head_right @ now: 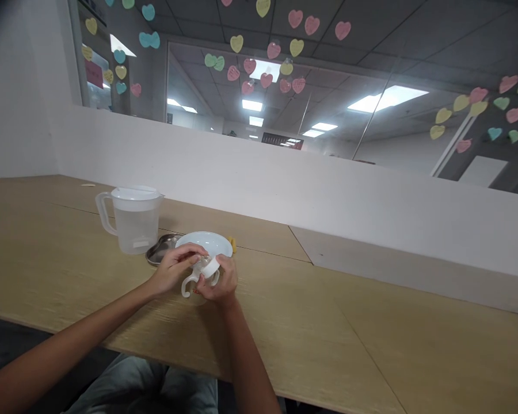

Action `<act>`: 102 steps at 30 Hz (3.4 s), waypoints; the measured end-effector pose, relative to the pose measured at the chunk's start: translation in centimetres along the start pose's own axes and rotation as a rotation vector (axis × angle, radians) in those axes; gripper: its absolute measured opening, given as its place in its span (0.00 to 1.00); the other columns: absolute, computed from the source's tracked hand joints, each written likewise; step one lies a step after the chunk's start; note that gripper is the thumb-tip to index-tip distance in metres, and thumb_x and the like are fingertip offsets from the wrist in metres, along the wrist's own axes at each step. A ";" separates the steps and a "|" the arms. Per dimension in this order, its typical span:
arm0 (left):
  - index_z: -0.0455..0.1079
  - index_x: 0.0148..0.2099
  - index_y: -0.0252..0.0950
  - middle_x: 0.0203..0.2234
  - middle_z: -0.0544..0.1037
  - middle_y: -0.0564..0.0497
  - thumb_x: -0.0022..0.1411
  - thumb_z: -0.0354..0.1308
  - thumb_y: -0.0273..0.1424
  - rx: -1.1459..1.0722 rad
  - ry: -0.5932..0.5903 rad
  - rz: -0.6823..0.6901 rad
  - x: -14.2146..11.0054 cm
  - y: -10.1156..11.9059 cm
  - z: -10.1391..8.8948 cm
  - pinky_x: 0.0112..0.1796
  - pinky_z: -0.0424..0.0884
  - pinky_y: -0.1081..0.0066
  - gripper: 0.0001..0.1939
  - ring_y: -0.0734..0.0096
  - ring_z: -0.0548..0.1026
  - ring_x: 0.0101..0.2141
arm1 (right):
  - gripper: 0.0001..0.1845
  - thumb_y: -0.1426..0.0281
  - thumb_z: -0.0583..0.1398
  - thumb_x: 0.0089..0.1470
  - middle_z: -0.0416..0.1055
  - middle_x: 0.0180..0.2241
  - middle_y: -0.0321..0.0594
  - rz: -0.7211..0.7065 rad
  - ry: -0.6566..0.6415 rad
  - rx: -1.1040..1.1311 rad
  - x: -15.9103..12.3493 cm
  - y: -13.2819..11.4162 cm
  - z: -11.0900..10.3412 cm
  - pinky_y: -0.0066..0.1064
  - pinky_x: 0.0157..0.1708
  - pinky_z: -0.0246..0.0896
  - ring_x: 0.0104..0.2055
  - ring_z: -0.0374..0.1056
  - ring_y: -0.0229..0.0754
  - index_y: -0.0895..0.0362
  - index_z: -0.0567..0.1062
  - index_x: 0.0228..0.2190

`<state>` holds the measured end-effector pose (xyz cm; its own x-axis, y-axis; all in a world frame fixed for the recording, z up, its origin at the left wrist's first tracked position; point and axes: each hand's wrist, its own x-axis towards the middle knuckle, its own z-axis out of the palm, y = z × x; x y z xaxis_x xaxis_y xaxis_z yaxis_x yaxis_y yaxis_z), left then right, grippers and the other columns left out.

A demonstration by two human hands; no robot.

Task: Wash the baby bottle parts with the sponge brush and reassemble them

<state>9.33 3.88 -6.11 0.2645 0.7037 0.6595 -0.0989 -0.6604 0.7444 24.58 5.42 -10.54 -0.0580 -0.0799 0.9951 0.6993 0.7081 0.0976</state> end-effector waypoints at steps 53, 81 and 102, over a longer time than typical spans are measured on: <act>0.49 0.59 0.37 0.52 0.65 0.40 0.56 0.60 0.35 0.362 0.007 0.021 -4.8 -7.0 0.2 0.50 0.66 0.58 0.33 0.60 0.69 0.48 | 0.04 0.72 0.53 0.53 0.65 0.27 0.39 0.182 -0.139 0.046 -1.8 -0.3 0.5 0.35 0.33 0.52 0.31 0.60 0.42 0.56 0.66 0.28; 0.51 0.62 0.35 0.54 0.65 0.41 0.52 0.57 0.29 0.395 0.039 -0.015 -4.7 -7.2 -0.2 0.53 0.62 0.56 0.36 0.57 0.65 0.54 | 0.11 0.71 0.51 0.57 0.67 0.39 0.46 0.293 -0.118 0.190 -2.4 -1.4 1.3 0.46 0.41 0.64 0.42 0.66 0.46 0.55 0.63 0.44; 0.57 0.57 0.35 0.52 0.67 0.42 0.53 0.56 0.28 0.382 -0.011 0.048 -4.3 -6.1 -0.2 0.53 0.62 0.56 0.28 0.57 0.65 0.52 | 0.13 0.66 0.54 0.53 0.67 0.33 0.40 0.658 -0.130 0.317 -2.3 -1.0 1.5 0.37 0.40 0.63 0.37 0.66 0.42 0.57 0.66 0.40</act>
<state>8.60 4.97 -13.49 0.2787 0.6682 0.6898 0.2526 -0.7439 0.6186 22.89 5.95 -12.87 0.2049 0.5006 0.8411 0.3808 0.7509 -0.5397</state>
